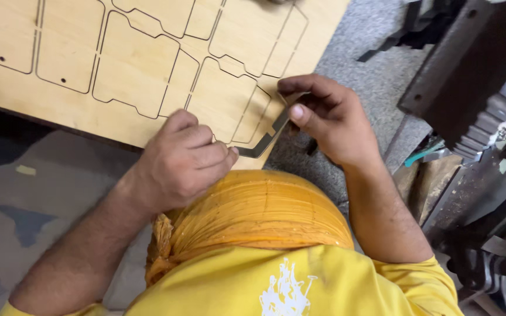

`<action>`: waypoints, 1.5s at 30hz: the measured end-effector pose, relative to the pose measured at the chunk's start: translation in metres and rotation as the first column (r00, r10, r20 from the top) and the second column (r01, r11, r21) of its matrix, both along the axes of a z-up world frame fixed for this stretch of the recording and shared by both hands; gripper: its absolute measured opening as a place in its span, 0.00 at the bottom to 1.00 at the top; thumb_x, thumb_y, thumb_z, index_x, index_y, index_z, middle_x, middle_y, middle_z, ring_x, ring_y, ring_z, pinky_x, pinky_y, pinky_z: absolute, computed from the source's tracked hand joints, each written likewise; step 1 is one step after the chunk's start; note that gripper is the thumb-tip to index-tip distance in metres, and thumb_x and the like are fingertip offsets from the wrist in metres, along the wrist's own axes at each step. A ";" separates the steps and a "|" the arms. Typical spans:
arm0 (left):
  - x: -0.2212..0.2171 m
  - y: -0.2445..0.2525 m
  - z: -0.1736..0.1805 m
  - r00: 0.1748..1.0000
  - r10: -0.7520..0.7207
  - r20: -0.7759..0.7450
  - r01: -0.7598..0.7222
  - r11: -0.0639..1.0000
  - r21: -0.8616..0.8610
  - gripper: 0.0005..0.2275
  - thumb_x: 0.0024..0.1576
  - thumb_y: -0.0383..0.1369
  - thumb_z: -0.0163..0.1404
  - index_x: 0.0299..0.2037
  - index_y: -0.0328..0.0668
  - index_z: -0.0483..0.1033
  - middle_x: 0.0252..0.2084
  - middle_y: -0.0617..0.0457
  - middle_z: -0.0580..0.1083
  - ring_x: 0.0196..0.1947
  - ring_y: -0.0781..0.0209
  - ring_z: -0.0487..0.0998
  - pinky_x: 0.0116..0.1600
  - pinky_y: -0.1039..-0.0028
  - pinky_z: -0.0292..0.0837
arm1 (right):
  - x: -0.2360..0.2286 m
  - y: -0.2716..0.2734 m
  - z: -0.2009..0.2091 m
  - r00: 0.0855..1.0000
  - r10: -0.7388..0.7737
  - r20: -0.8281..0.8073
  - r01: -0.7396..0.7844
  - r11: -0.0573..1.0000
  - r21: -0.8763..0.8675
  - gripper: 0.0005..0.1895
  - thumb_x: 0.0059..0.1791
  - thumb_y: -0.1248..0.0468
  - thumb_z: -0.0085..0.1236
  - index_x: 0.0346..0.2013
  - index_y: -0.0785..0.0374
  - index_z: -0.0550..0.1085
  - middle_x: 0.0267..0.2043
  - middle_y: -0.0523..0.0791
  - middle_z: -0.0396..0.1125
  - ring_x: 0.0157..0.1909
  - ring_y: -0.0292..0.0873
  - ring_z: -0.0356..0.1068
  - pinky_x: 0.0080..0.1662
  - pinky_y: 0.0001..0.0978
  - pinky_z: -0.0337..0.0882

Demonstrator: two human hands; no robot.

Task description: The person bends metal strips into L-shaped brackets using a manual bending machine and a hammer. They repeatedly place the metal strip into the machine, operate the lever to bend it, and then use a hammer to refine the angle. The person also uses a wooden template to check the fit of the bent brackets.

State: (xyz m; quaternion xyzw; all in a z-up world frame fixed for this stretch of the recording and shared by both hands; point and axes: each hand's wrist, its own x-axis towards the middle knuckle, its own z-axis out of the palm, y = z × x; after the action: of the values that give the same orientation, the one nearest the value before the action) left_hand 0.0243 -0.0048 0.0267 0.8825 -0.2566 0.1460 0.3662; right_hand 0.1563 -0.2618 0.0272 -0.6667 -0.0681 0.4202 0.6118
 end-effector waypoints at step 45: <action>0.203 -0.297 -0.007 0.842 -0.406 -0.355 0.021 0.683 -0.730 0.04 0.63 0.22 0.63 0.46 0.33 0.83 0.37 0.54 0.82 0.36 0.73 0.81 0.42 0.80 0.80 | -0.182 -0.307 0.004 0.505 -0.786 0.358 0.857 0.405 -0.320 0.21 0.55 0.60 0.59 0.56 0.69 0.66 0.35 0.46 0.68 0.32 0.42 0.67 0.35 0.33 0.69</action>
State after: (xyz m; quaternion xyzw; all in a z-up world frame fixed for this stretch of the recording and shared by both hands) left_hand 0.2275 -0.3021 0.0201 0.6451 -0.1849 -0.0420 0.7402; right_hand -0.0253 -0.5685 0.0309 -0.7659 0.3242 0.0157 0.5550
